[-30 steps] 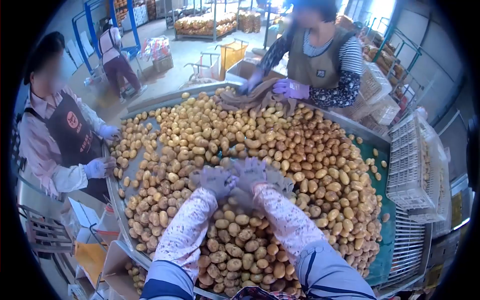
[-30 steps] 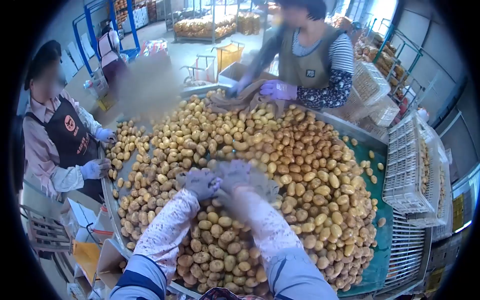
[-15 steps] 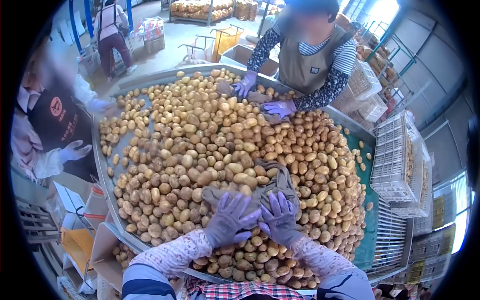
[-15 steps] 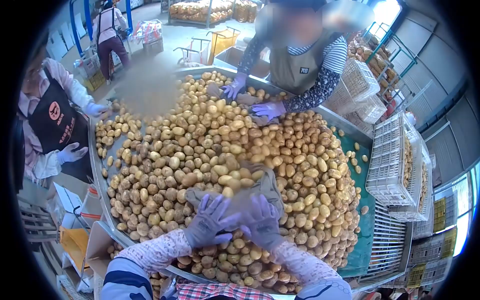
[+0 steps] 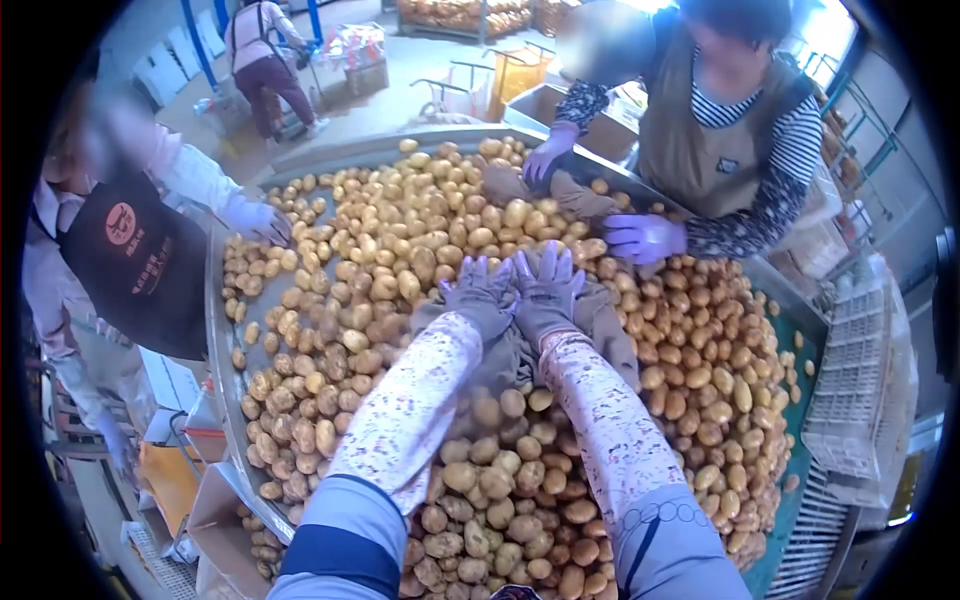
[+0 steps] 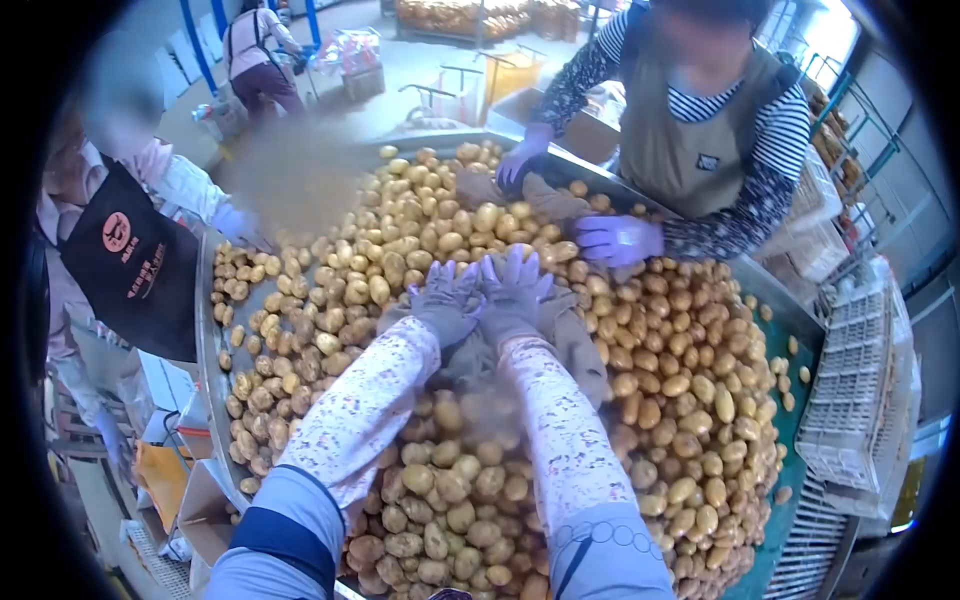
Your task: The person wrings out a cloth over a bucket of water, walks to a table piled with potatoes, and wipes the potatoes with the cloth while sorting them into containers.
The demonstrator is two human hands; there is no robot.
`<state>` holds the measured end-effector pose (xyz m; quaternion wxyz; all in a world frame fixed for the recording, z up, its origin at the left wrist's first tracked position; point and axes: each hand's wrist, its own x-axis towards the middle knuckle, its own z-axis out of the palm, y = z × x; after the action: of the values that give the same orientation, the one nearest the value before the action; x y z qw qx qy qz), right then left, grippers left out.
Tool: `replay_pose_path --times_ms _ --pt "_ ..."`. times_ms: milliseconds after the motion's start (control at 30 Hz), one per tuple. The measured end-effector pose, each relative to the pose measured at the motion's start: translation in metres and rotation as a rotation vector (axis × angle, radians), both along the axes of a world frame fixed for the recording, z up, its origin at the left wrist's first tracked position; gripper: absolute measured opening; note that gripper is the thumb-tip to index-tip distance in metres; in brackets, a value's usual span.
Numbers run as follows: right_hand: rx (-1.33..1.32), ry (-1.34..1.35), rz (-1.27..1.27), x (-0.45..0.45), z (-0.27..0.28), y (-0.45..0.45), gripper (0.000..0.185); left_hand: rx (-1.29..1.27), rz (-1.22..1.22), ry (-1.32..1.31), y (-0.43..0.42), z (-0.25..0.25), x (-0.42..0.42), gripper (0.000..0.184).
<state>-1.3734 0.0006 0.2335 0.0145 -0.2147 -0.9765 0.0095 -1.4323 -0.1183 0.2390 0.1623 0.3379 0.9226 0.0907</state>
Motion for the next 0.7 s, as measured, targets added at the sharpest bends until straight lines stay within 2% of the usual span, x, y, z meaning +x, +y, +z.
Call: replay_pose_path --times_ms 67,100,200,233,300,333,400,500,600,633,700 --pt "-0.025 0.036 -0.073 -0.007 -0.011 -0.006 0.057 -0.062 0.043 -0.048 0.004 -0.001 -0.005 0.077" --pt "-0.033 0.033 -0.071 -0.001 -0.008 -0.010 0.054 -0.001 0.057 -0.039 0.000 -0.003 0.001 0.075" --pt "-0.074 0.047 -0.063 0.023 -0.032 -0.013 0.054 0.087 -0.057 -0.034 -0.030 -0.002 0.029 0.071" --pt "-0.147 -0.019 -0.033 0.040 -0.026 -0.017 0.060 0.049 -0.113 0.033 -0.040 0.001 0.043 0.067" --pt "-0.102 0.079 0.058 0.078 -0.031 -0.029 0.050 -0.019 -0.233 0.171 -0.057 0.010 0.075 0.061" --pt "-0.130 0.002 0.073 0.094 -0.023 -0.031 0.045 0.049 -0.246 0.162 -0.065 0.015 0.089 0.057" --pt "-0.197 -0.156 0.098 0.139 0.051 -0.066 0.037 0.176 -0.274 0.136 -0.083 0.022 0.112 0.051" --pt "-0.120 0.221 0.303 0.206 0.104 -0.087 0.028 0.400 -0.205 -0.357 -0.117 0.057 0.143 0.052" --pt "-0.077 -0.052 0.355 0.241 0.185 -0.113 0.025 0.461 -0.456 -0.134 -0.146 0.106 0.172 0.051" --pt "-0.164 0.246 0.428 0.253 0.151 -0.098 0.026 0.680 -0.458 -0.074 -0.146 0.069 0.179 0.050" --pt "-0.214 0.271 0.357 0.254 0.166 -0.103 0.028 0.728 -0.431 0.011 -0.154 0.092 0.187 0.051"
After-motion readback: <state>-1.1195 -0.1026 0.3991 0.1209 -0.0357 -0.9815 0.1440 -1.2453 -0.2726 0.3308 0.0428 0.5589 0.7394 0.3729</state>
